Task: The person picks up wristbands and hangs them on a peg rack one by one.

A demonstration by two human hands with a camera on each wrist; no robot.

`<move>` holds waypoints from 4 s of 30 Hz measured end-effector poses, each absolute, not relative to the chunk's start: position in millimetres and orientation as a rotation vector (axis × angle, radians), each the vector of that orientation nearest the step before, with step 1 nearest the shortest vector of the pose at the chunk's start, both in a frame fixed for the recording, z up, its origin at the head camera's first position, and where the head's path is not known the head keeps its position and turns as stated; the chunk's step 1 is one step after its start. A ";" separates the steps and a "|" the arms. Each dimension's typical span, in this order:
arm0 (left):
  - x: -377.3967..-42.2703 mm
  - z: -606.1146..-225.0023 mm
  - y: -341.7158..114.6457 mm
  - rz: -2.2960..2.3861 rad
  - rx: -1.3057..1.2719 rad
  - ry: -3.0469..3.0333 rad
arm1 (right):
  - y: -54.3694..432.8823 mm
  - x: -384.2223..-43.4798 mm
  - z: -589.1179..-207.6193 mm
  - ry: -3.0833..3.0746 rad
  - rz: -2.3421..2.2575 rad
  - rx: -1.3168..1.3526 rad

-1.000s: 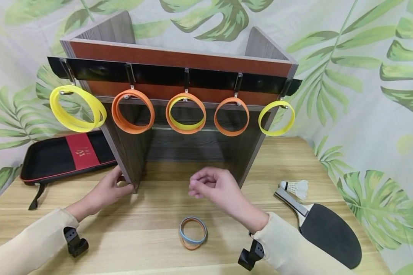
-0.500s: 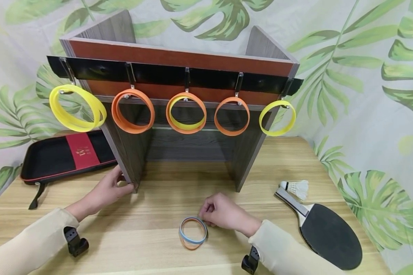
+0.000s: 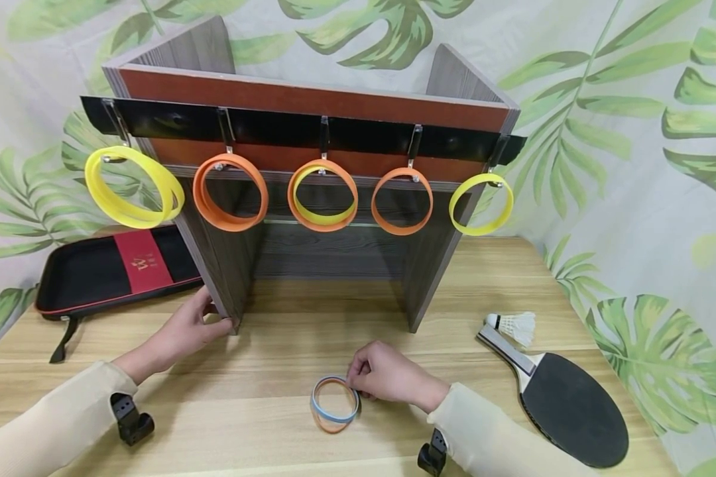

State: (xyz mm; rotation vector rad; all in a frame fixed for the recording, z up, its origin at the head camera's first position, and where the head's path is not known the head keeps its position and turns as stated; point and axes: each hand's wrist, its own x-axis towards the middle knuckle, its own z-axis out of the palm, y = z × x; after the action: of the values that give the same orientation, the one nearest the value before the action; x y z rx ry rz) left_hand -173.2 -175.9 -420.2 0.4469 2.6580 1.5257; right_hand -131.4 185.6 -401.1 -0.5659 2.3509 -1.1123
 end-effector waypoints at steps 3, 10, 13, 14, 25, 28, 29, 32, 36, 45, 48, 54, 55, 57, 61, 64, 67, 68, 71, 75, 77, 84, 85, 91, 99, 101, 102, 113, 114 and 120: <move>-173.2 -420.5 -176.2 1.525 0.450 2.660 | 185.9 -131.1 -400.4 2.351 -1.113 -0.565; -173.5 -420.9 -176.3 1.529 0.464 2.676 | 188.3 -130.3 -398.8 2.341 -1.154 -0.547; -173.3 -420.8 -176.3 1.530 0.464 2.677 | 189.1 -130.4 -397.0 2.342 -1.168 -0.530; -173.1 -420.6 -176.3 1.530 0.463 2.676 | 189.3 -130.4 -395.8 2.336 -1.178 -0.526; -174.3 -421.7 -176.1 1.526 0.469 2.683 | 199.6 -134.4 -401.2 2.158 -1.344 -0.512; -174.2 -421.8 -176.2 1.523 0.466 2.684 | 203.9 -136.2 -403.2 2.111 -1.396 -0.508; -174.3 -421.9 -176.3 1.528 0.470 2.683 | 205.1 -136.7 -403.2 2.097 -1.411 -0.506; -174.0 -422.3 -176.5 1.528 0.470 2.685 | 208.7 -138.0 -401.6 2.072 -1.451 -0.482; -174.3 -422.7 -176.8 1.525 0.471 2.689 | 212.8 -138.6 -395.3 2.058 -1.523 -0.434; -174.2 -422.3 -177.0 1.522 0.484 2.687 | 220.3 -135.5 -369.1 2.030 -1.742 -0.475; -174.1 -422.1 -177.0 1.520 0.479 2.686 | 221.2 -133.2 -355.2 2.020 -1.837 -0.541; -174.4 -422.6 -176.7 1.525 0.472 2.680 | 223.4 -127.2 -318.9 2.058 -1.971 -0.748; -174.4 -422.9 -176.8 1.524 0.470 2.681 | 223.7 -126.0 -312.7 2.070 -1.993 -0.775; -174.2 -423.3 -176.7 1.520 0.467 2.684 | 223.9 -124.4 -301.7 2.090 -2.052 -0.850; -174.3 -423.8 -177.0 1.518 0.473 2.688 | 225.4 -119.4 -281.1 2.086 -2.200 -0.949; -174.5 -423.9 -177.4 1.522 0.482 2.686 | 226.2 -116.2 -267.1 2.074 -2.342 -0.983; -174.5 -424.0 -178.1 1.522 0.481 2.685 | 225.8 -116.4 -255.9 1.984 -2.523 -1.018; -174.5 -423.8 -178.2 1.523 0.482 2.687 | 225.4 -117.1 -252.7 1.945 -2.583 -1.029; -174.1 -423.2 -178.1 1.520 0.483 2.688 | 224.6 -119.5 -245.5 1.807 -2.732 -1.049; -173.5 -423.1 -177.7 1.518 0.481 2.680 | 223.1 -122.4 -239.1 1.774 -2.850 -0.994; -173.1 -423.0 -177.3 1.522 0.477 2.677 | 220.7 -124.0 -236.4 1.814 -2.894 -0.929; -172.9 -423.8 -178.0 1.535 0.463 2.661 | 212.3 -130.1 -231.0 1.969 -2.962 -0.690; -173.1 -423.9 -178.2 1.535 0.461 2.659 | 211.8 -130.9 -230.8 1.970 -2.964 -0.677; -174.3 -423.2 -179.3 1.537 0.460 2.655 | 211.0 -132.4 -234.6 2.062 -2.915 -0.592; -174.1 -422.2 -179.1 1.537 0.462 2.653 | 211.5 -131.4 -240.8 2.124 -2.842 -0.533; -174.4 -422.9 -178.9 1.533 0.466 2.659 | 211.5 -130.5 -241.5 2.129 -2.826 -0.543; -174.6 -423.3 -178.9 1.531 0.468 2.662 | 211.7 -129.9 -241.9 2.133 -2.815 -0.548; -175.3 -423.5 -179.5 1.517 0.462 2.664 | 211.5 -125.4 -262.3 2.234 -2.649 -0.488; -175.4 -423.5 -179.5 1.516 0.463 2.664 | 211.0 -125.1 -266.2 2.242 -2.628 -0.486; -175.3 -423.1 -179.5 1.513 0.457 2.663 | 208.6 -126.2 -296.5 2.348 -2.301 -0.486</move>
State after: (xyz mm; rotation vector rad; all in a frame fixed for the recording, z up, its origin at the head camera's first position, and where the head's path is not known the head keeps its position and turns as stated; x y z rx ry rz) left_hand -175.3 -179.5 -423.1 0.4570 2.6629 1.5129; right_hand -126.2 208.6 -296.5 -0.4856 2.3480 -2.3006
